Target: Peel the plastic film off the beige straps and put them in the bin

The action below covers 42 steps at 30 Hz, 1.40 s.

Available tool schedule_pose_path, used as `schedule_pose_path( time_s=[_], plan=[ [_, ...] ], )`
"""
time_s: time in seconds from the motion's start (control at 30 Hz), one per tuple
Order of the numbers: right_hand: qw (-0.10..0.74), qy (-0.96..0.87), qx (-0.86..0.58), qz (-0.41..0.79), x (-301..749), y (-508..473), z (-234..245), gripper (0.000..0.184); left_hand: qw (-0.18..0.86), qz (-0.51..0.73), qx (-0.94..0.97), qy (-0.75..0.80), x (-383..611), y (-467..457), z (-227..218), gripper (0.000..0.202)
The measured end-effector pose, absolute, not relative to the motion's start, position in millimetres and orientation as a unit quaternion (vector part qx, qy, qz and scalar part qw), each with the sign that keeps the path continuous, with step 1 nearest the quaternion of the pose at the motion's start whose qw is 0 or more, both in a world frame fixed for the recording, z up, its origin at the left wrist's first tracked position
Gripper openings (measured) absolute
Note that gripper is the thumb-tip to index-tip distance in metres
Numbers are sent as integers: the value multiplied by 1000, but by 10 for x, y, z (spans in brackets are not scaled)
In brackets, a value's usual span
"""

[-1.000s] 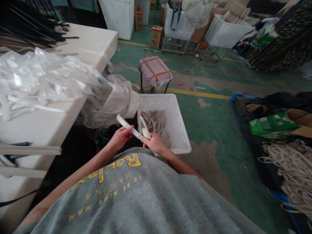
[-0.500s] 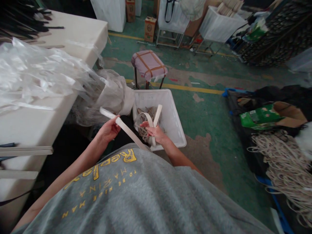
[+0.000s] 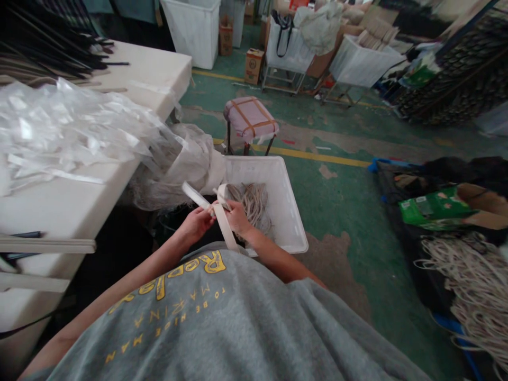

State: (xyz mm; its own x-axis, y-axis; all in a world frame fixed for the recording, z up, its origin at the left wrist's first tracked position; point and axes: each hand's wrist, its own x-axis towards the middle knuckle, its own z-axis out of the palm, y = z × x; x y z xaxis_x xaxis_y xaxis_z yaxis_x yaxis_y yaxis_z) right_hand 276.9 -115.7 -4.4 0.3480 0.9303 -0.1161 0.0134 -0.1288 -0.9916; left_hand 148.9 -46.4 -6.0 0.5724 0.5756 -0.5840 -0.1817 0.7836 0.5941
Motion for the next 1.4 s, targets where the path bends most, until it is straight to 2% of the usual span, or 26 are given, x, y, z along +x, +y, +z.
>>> schedule_pose_path(
  time_s=[0.1,0.13,0.27,0.33,0.4,0.57,0.77,0.83,0.97,1.1,1.3,1.4],
  plan=[
    [577,-318,-594,462,2813,-1282,-60,49,883,204,183,381,1456,-444,-57,3],
    [579,-306,-584,480,2854,-1373,-41,51,884,213,157,386,1443,-405,-63,9],
    [511,-284,-571,576,3092,-1865,58,51,822,325,71,463,1405,-181,-113,28],
    [477,-275,-575,605,3175,-2069,55,50,791,361,47,491,1402,-114,-129,27],
    [477,-255,-585,604,3187,-2166,-1,47,790,365,54,490,1409,-119,-122,23],
    [553,-223,-571,564,3002,-1943,-254,44,820,350,162,422,1426,-305,-5,17],
    [482,-297,-554,610,2648,-1550,-483,39,816,391,240,353,1407,-371,149,25],
    [485,-312,-557,598,2532,-1482,-508,39,808,405,250,347,1386,-356,166,29],
    [534,-301,-588,528,2381,-1397,-461,46,763,415,338,362,1312,-386,147,33],
    [546,-281,-609,502,2326,-1315,-392,50,709,359,473,381,1243,-507,131,36],
    [610,-204,-594,483,2555,-1275,-323,49,631,344,586,373,1085,-429,172,29],
    [615,-212,-566,506,2741,-1281,-183,53,584,282,673,356,963,-330,166,22]
  ],
)
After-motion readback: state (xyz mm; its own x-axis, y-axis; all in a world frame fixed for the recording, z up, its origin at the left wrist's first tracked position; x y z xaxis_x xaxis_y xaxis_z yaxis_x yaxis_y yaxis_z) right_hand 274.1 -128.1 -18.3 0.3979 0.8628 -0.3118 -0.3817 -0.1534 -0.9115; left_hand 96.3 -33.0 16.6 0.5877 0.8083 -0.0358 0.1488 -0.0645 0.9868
